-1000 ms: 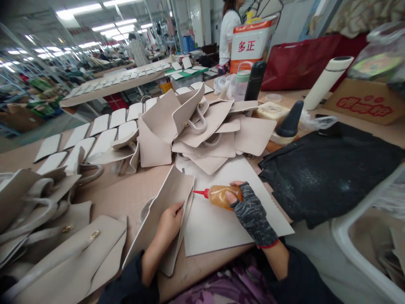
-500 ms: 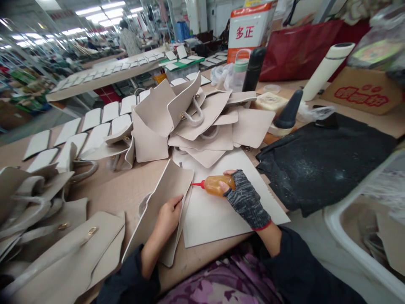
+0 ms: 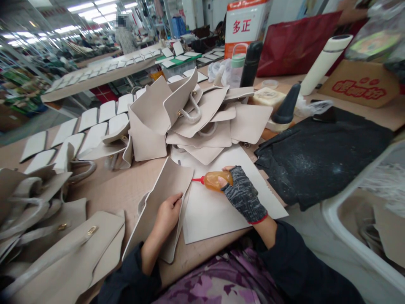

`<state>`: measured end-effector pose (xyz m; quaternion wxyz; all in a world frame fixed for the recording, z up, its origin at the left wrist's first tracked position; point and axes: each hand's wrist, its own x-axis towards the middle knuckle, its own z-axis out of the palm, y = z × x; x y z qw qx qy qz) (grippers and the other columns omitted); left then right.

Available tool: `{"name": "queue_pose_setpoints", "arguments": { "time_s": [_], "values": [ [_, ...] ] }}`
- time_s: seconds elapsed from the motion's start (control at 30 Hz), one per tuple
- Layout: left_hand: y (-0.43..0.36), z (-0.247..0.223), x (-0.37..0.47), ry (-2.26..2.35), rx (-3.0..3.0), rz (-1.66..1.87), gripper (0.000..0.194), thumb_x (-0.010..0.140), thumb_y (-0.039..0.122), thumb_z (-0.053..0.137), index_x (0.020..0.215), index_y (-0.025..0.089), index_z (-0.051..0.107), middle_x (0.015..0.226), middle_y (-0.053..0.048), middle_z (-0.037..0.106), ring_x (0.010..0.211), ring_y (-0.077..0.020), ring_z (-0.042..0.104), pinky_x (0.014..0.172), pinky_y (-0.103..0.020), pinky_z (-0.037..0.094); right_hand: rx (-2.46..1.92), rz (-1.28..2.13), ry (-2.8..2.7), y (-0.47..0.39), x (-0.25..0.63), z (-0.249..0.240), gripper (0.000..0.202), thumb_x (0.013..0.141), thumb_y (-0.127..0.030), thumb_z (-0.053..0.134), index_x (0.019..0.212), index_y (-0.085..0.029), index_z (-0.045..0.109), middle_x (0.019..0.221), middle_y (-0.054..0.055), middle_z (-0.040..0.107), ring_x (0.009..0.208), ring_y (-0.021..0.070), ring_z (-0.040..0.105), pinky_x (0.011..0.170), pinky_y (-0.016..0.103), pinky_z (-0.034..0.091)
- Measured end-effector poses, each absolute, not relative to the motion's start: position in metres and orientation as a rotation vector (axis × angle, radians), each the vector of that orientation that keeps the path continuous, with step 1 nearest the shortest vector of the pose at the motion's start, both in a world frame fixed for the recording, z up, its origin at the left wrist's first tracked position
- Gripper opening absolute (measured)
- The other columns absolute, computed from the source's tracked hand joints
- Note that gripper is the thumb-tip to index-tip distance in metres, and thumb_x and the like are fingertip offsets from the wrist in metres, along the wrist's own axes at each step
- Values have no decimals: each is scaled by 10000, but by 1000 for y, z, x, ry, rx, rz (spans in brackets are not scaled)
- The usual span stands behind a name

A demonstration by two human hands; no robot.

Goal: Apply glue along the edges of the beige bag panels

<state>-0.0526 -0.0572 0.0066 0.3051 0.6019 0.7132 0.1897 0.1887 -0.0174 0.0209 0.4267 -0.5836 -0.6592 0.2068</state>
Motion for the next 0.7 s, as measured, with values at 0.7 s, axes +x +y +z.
{"name": "queue_pose_setpoints", "arguments": {
  "time_s": [0.7],
  "values": [
    [-58,5,-53,1885,1594,515,334,846,134,463,1120,105,652,1148,-128,668,1080,-214,617,974,-316,452,-1465,701,-1618,-40,189,17,345,833,-508,523,1011,-213,539,979,107,620,911,273,606,855,448,507]
  ]
}}
